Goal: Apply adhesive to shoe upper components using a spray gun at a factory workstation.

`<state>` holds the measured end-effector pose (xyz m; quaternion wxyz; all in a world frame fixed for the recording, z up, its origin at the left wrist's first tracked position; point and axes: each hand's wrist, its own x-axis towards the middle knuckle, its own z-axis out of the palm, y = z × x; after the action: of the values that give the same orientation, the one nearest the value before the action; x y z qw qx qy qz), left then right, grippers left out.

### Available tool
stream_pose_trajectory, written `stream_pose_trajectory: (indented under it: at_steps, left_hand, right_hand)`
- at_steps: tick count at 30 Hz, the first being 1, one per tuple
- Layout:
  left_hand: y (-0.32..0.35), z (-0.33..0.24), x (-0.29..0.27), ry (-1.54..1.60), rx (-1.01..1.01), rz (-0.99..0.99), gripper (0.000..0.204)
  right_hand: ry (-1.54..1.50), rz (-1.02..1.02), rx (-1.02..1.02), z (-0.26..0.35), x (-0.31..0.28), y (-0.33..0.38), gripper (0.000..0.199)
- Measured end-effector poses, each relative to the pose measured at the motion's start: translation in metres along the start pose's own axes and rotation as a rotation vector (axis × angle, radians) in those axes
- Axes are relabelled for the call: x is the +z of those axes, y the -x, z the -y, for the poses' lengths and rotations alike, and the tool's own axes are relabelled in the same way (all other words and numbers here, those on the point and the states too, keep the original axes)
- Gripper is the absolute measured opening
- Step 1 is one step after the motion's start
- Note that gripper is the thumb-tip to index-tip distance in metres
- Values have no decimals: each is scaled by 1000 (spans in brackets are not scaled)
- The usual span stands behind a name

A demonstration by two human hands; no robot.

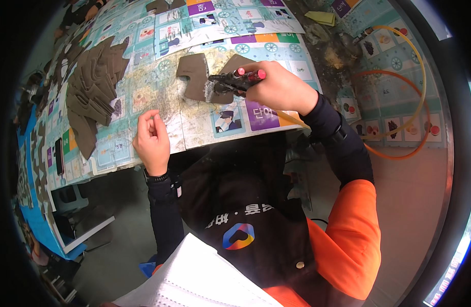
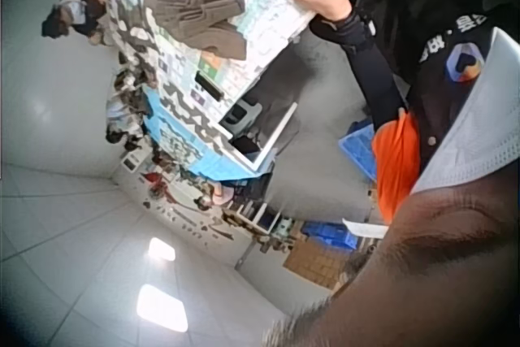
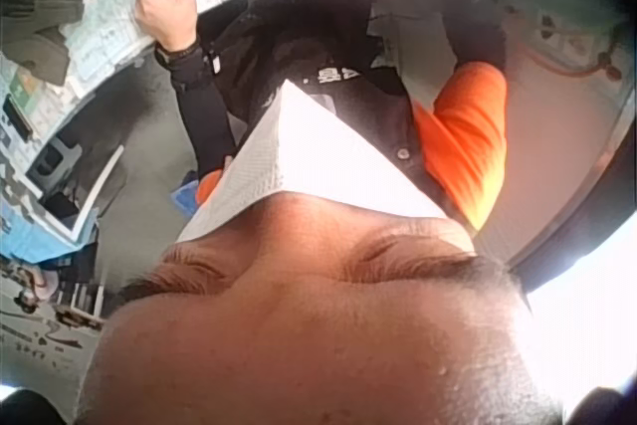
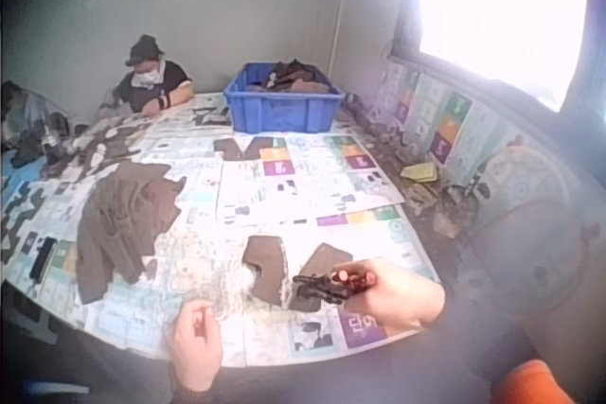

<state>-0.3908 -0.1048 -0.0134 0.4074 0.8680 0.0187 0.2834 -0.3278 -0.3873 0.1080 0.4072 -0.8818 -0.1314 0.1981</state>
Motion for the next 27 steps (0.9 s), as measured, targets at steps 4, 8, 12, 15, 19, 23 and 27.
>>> stream_pose_trajectory:
  at_steps: [4, 8, 12, 15, 19, 23, 27]
  left_hand:
    - [0, -1, 0, 3, 2, 14, 8]
    - [0, -2, 0, -5, 25, -5, 8]
    - [-1, -3, 0, 3, 27, 0, 8]
    - [-1, -3, 0, 15, 27, 0, 8]
    - [-1, -3, 1, 28, -18, 29, 8]
    - [-1, -5, 0, 11, 19, 11, 8]
    - [-1, -7, 0, -4, 24, 15, 8]
  right_hand:
    - [-19, -52, -42, -7, -6, -3, 41]
    - [6, -82, -2, -12, -12, -4, 41]
    - [-64, -80, -45, -19, -18, -8, 40]
    - [5, -111, -37, -25, -23, -11, 37]
    - [-42, -164, -53, -28, -29, -11, 20]
    - [33, -220, -54, -30, -33, -14, 12]
    - [-1, -255, -72, -36, -39, -16, 14]
